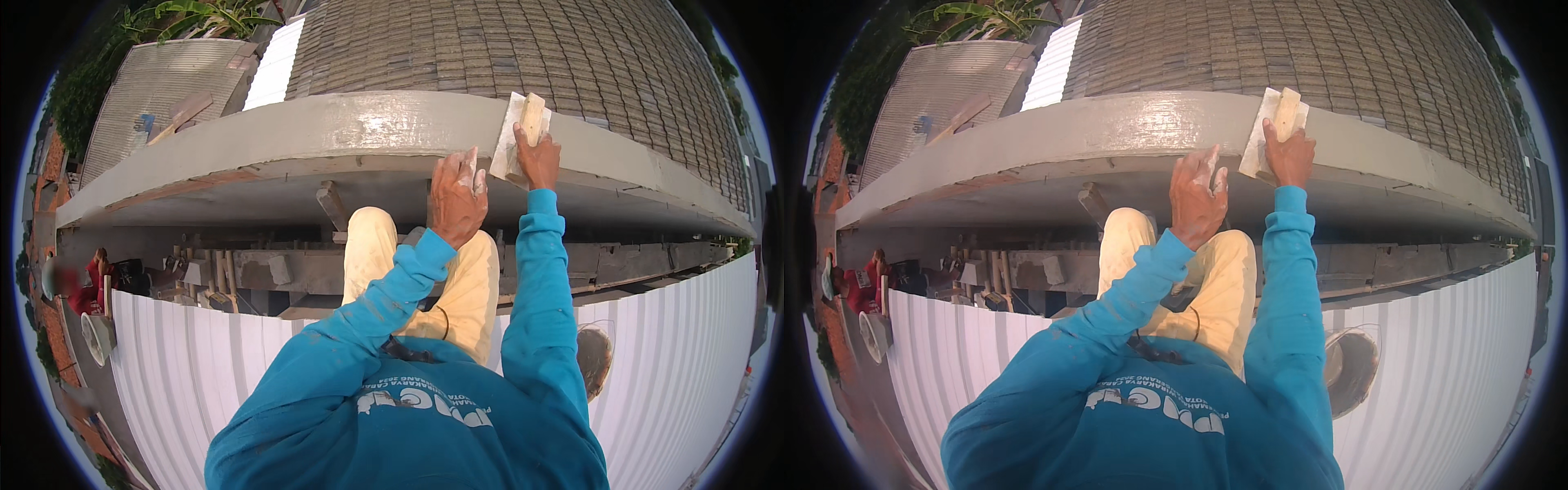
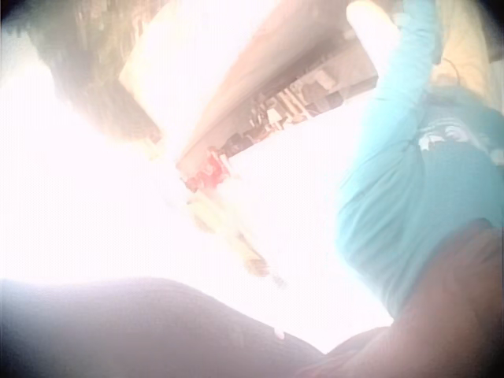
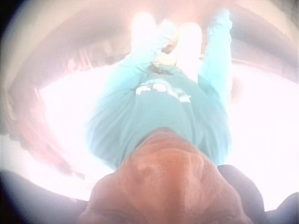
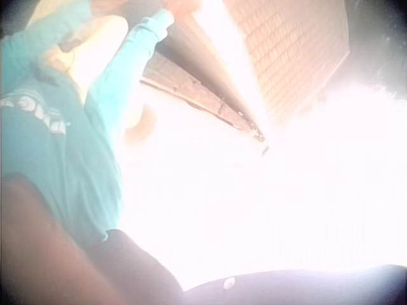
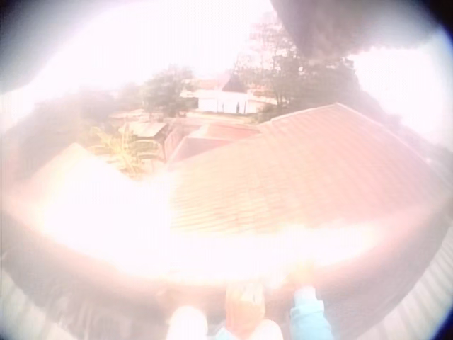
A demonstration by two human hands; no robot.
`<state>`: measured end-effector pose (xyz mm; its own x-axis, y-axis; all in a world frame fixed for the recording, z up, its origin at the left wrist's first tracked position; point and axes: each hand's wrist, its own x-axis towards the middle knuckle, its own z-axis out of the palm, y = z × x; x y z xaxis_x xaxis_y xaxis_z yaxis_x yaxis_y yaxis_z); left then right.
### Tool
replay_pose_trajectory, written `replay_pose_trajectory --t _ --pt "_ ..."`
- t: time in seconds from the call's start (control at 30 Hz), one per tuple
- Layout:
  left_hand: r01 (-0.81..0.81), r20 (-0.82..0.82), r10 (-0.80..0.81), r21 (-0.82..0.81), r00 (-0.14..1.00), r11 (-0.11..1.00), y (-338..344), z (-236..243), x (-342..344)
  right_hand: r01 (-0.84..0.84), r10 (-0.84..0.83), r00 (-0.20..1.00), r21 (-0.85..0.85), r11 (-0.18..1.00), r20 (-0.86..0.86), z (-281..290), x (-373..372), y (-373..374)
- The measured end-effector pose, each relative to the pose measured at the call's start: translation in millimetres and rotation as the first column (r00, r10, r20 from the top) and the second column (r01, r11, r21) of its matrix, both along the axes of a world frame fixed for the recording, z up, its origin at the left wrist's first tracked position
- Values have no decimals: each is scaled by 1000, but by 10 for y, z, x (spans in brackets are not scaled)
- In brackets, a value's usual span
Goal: The person applies wet cement to a roof edge using a trowel and a bucket, then smooths the surface with a wooden float. The person repeatedly scoops cement, spreads it along the edge, and levels the finish while working on a sloped tiled roof.
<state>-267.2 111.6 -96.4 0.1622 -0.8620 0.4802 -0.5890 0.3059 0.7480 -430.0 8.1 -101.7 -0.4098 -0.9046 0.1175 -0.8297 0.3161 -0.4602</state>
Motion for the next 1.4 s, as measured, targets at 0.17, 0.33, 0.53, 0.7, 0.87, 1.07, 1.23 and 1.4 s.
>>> replay_pose_trajectory --t 0.17,0.33,0.53,0.7,0.87,1.07,1.23,1.4 --pt "-159 33 156 229 987 960 857 -315 1120 -8 8 1000 4 1000 -28 -81 140 -89" --pt "-242 33 245 343 969 908 1278 -727 1427 -241 241 966 -13 970 96 -26 1134 -54" --pt "-250 116 223 326 968 912 1260 -749 1429 -430 437 900 -165 888 5 -89 2018 12" --pt "-272 104 251 333 962 903 1318 -956 1672 -356 335 928 -124 926 -162 -93 1275 -133" --pt "-372 207 309 472 928 799 1496 -1408 2097 -160 120 950 -119 980 -289 11 -95 -217" --pt "-438 552 81 555 830 707 1984 -1628 2521 -4 -32 891 -79 997 -453 16 -1821 -390" --pt "-477 565 37 659 824 582 2101 -1512 2536 101 -117 813 -60 993 -571 19 -3106 -571" --pt "-514 637 -87 688 766 513 2288 -1597 2646 261 -166 768 66 963 -619 37 -4151 -769"
